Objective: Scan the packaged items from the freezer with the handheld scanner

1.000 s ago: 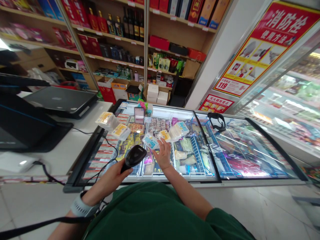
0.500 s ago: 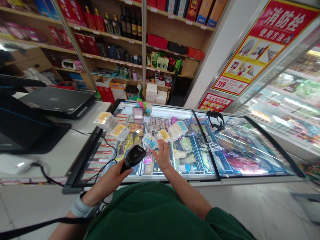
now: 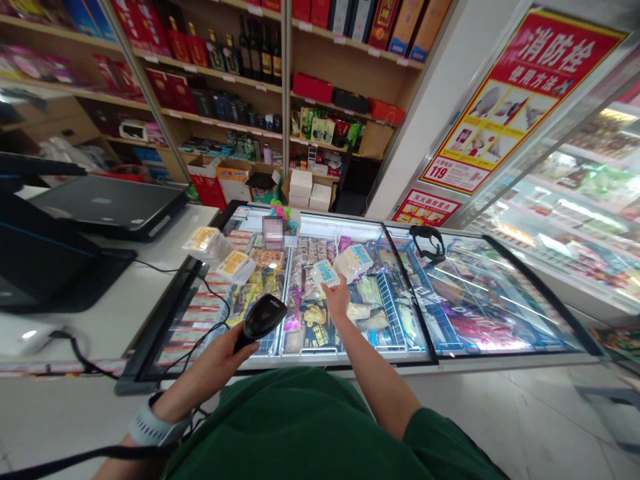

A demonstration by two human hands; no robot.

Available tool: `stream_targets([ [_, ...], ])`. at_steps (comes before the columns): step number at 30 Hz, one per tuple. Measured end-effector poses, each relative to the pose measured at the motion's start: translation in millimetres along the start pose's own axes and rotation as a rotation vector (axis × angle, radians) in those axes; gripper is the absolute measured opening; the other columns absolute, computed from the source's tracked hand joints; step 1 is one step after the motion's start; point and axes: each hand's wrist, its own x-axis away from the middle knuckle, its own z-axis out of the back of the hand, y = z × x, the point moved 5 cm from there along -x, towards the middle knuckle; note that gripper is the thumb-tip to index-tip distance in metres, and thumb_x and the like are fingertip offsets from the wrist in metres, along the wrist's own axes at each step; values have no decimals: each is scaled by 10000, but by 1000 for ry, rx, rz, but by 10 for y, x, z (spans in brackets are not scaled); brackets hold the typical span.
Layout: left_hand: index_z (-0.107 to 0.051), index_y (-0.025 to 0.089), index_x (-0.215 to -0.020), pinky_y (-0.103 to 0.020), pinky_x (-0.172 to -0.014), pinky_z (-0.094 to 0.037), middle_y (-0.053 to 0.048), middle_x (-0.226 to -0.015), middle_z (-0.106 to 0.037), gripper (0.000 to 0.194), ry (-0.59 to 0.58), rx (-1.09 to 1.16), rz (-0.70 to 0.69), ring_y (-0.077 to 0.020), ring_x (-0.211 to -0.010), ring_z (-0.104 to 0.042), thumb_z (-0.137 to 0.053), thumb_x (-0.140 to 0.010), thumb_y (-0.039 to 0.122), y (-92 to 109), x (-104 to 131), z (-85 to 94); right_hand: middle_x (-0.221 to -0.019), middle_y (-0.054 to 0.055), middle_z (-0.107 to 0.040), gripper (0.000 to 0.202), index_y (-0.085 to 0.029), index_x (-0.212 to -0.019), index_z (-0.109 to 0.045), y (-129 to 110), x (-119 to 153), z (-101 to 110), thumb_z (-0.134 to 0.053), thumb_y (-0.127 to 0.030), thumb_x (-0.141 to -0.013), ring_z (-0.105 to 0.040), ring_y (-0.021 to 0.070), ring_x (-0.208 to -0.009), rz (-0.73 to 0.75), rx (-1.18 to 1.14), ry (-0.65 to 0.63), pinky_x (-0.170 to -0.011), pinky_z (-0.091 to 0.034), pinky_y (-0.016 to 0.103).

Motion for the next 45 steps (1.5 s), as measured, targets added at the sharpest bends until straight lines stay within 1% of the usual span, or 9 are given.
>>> stream_targets([
  [6,-583,169,-1051,-307,-810,-479,-65,-964,-719,377,12,-2,6,-253,-917,-654,-513,-827,464,-56,-5,6,-694,-4,-687,585,-150,-1323,-455,47,-56,-63,-635,-375,-813,-651,200,-696,-28,59,-10,-616,-399,244],
  [13,-564,170,-1092,-321,-825,-474,-69,-1002,-713,410,14,1,40,-261,-949,-649,-493,-828,475,-68,-3,46,-684,-2,-684,704,-118,-1419,-341,7,26,-79,-650,-330,-823,-649,197,-703,6,135,-39,-620,-385,244],
  [18,-554,174,-1073,-349,-828,-472,-83,-992,-710,399,36,-11,50,-276,-945,-645,-485,-821,476,-125,-6,90,-750,-1,-690,570,-154,-1398,-382,-70,189,-105,-563,-303,-879,-648,181,-727,139,189,-77,-675,-419,251],
  [21,-556,177,-1060,-374,-848,-469,-100,-1007,-710,394,75,-18,71,-292,-961,-643,-496,-803,469,-179,1,139,-885,27,-694,465,-169,-1353,-438,-176,256,-218,-494,-259,-900,-649,171,-774,273,199,-175,-754,-459,272],
  [25,-565,178,-1020,-384,-830,-477,-101,-960,-715,372,119,-21,90,-298,-928,-650,-488,-801,469,-241,58,215,-1141,101,-629,458,-163,-1340,-459,-445,252,-474,-481,-218,-885,-628,192,-980,478,292,-341,-877,-476,311],
  [28,-569,174,-1010,-377,-824,-481,-97,-945,-717,354,126,-7,87,-294,-920,-654,-482,-816,457,-286,130,250,-1209,127,-591,522,-157,-1360,-457,-726,178,-699,-544,-216,-849,-576,223,-1105,575,328,-424,-939,-458,333],
  [33,-571,167,-1110,-355,-864,-480,-92,-1025,-718,399,157,18,85,-285,-984,-655,-487,-830,438,-407,247,273,-1272,110,-562,641,-209,-1410,-419,-1304,47,-1140,-600,-175,-795,-551,237,-1132,769,390,-575,-949,-453,339],
  [38,-585,152,-1105,-353,-892,-483,-108,-1057,-714,423,195,39,101,-287,-1033,-650,-501,-823,456,-534,323,282,-1325,100,-524,682,-239,-1405,-428,-1848,-72,-1545,-606,-102,-761,-518,259,-1163,914,469,-653,-972,-429,367],
  [45,-574,155,-1145,-362,-921,-478,-109,-1101,-708,426,240,80,128,-291,-1068,-642,-517,-824,429,-616,375,341,-1338,90,-506,775,-324,-1451,-361,-2335,-129,-2006,-638,-108,-760,-542,281,-1126,1037,559,-723,-906,-462,380],
])
